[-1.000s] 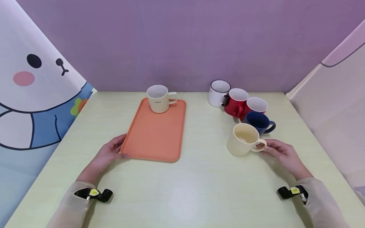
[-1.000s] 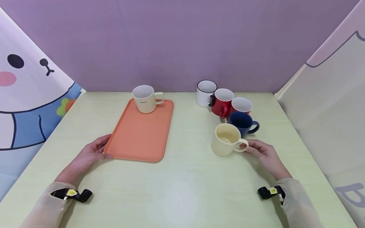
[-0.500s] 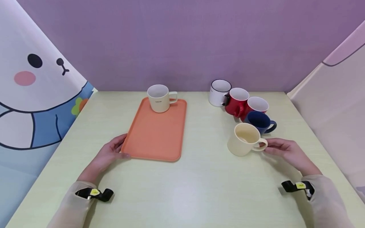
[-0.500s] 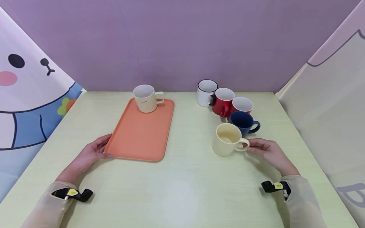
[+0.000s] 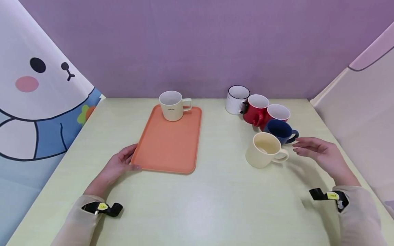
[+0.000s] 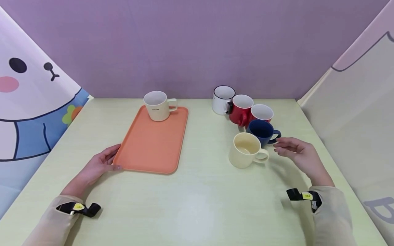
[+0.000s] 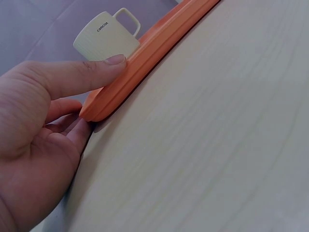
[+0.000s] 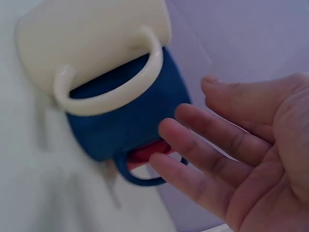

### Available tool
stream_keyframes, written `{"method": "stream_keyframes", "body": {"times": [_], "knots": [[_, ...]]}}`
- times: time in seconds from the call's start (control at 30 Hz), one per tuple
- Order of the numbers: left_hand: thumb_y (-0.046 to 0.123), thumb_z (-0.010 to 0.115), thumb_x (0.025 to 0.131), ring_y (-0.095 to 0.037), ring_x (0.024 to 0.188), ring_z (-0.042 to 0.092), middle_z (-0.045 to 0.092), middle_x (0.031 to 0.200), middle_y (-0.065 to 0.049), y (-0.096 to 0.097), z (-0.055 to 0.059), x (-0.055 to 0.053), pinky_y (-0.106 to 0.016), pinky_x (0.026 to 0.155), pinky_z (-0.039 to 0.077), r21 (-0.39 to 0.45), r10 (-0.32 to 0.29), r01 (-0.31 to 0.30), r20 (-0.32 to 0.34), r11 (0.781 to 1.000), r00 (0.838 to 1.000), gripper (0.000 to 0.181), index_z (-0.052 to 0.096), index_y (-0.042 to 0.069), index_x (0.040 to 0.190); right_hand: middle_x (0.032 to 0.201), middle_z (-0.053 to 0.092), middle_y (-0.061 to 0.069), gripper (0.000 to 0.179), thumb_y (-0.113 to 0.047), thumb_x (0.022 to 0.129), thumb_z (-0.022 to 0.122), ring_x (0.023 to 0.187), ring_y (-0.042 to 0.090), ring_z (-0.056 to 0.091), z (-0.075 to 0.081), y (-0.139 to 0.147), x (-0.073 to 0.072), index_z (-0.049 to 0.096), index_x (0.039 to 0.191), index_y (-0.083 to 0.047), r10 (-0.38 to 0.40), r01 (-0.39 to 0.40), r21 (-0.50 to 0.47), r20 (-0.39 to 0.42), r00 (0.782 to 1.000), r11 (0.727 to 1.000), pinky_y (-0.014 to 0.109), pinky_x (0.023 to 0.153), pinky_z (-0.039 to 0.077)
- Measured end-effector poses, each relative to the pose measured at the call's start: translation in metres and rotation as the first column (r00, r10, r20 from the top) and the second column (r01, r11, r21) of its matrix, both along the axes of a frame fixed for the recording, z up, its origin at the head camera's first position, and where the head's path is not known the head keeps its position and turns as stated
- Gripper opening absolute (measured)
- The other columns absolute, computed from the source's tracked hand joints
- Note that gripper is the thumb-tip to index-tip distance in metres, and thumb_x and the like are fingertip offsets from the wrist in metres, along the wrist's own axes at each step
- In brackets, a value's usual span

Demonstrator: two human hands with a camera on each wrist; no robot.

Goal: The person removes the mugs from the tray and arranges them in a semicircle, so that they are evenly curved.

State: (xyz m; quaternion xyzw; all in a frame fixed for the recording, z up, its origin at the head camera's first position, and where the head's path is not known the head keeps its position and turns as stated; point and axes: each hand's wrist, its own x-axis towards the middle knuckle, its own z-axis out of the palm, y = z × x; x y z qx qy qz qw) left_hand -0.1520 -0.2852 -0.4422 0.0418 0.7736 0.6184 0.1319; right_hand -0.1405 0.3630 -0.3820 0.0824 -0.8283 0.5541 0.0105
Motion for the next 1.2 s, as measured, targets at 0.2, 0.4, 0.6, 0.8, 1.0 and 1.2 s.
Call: {"method": "stream_keyframes", "body": {"times": [0.2, 0.4, 0.6, 0.8, 1.0, 1.2], "knots": [[-0.011, 0.072, 0.083, -0.041, 0.146, 0.021, 0.023, 0.159, -0.026, 0.0, -0.001, -0.001, -0.013, 0.099, 0.043, 0.012, -0.006, 0.006, -0.01, 1.0, 1.0, 0.088, 0.022, -0.005, 0.155, 0.098, 0.075, -0.005, 0.038, 0.013, 0.089, 0.064, 0.085, 0.005, 0.072, 0.019, -0.012, -0.002, 0.071, 0.118, -0.011, -0.035, 0.021, -0.151, -0.091, 0.995, 0.988, 0.017, 0.074, 0.057], [-0.012, 0.071, 0.082, -0.042, 0.146, 0.021, 0.023, 0.159, -0.027, 0.0, -0.002, -0.001, -0.013, 0.098, 0.043, 0.02, -0.004, 0.005, -0.016, 1.0, 1.0, 0.088, 0.022, -0.006, 0.155, 0.096, 0.074, -0.011, 0.035, 0.005, 0.09, 0.068, 0.082, 0.003, 0.071, 0.036, -0.03, -0.011, 0.071, 0.119, -0.016, -0.106, 0.104, -0.025, -0.121, 0.987, 0.994, 0.013, 0.074, 0.055], [-0.013, 0.071, 0.082, -0.042, 0.146, 0.02, 0.022, 0.159, -0.027, 0.0, -0.002, 0.0, -0.013, 0.098, 0.043, 0.031, -0.007, 0.008, -0.018, 1.0, 1.0, 0.088, 0.021, -0.007, 0.154, 0.096, 0.075, -0.002, 0.04, 0.016, 0.088, 0.064, 0.082, 0.007, 0.072, 0.045, -0.051, -0.024, 0.07, 0.12, -0.007, 0.0, -0.047, -0.237, -0.197, 0.98, 0.97, 0.015, 0.072, 0.057], [-0.012, 0.071, 0.083, -0.042, 0.146, 0.021, 0.022, 0.159, -0.027, 0.001, -0.001, 0.0, -0.013, 0.098, 0.043, 0.023, -0.009, 0.009, -0.02, 1.0, 1.0, 0.087, 0.022, -0.006, 0.155, 0.095, 0.074, -0.009, 0.039, 0.011, 0.088, 0.067, 0.082, 0.004, 0.07, 0.052, -0.075, -0.036, 0.072, 0.119, -0.012, -0.02, -0.01, -0.127, -0.232, 0.973, 0.992, 0.014, 0.074, 0.056], [-0.013, 0.07, 0.083, -0.042, 0.146, 0.021, 0.022, 0.159, -0.026, 0.0, -0.002, -0.001, -0.013, 0.099, 0.042, 0.02, -0.008, 0.009, -0.016, 1.0, 1.0, 0.087, 0.022, -0.006, 0.155, 0.095, 0.073, -0.009, 0.041, 0.013, 0.087, 0.068, 0.085, 0.003, 0.069, 0.056, -0.097, -0.047, 0.072, 0.119, -0.011, -0.013, -0.017, -0.11, -0.269, 0.963, 0.994, 0.013, 0.077, 0.055], [-0.013, 0.07, 0.082, -0.042, 0.146, 0.02, 0.022, 0.159, -0.027, -0.001, -0.002, -0.001, -0.013, 0.098, 0.042, 0.02, -0.007, 0.008, -0.014, 1.0, 1.0, 0.087, 0.022, -0.006, 0.154, 0.094, 0.072, -0.012, 0.036, 0.008, 0.088, 0.07, 0.083, 0.003, 0.068, 0.059, -0.119, -0.056, 0.067, 0.123, 0.0, -0.012, -0.002, -0.052, -0.271, 0.963, 0.999, 0.013, 0.076, 0.054]]}}
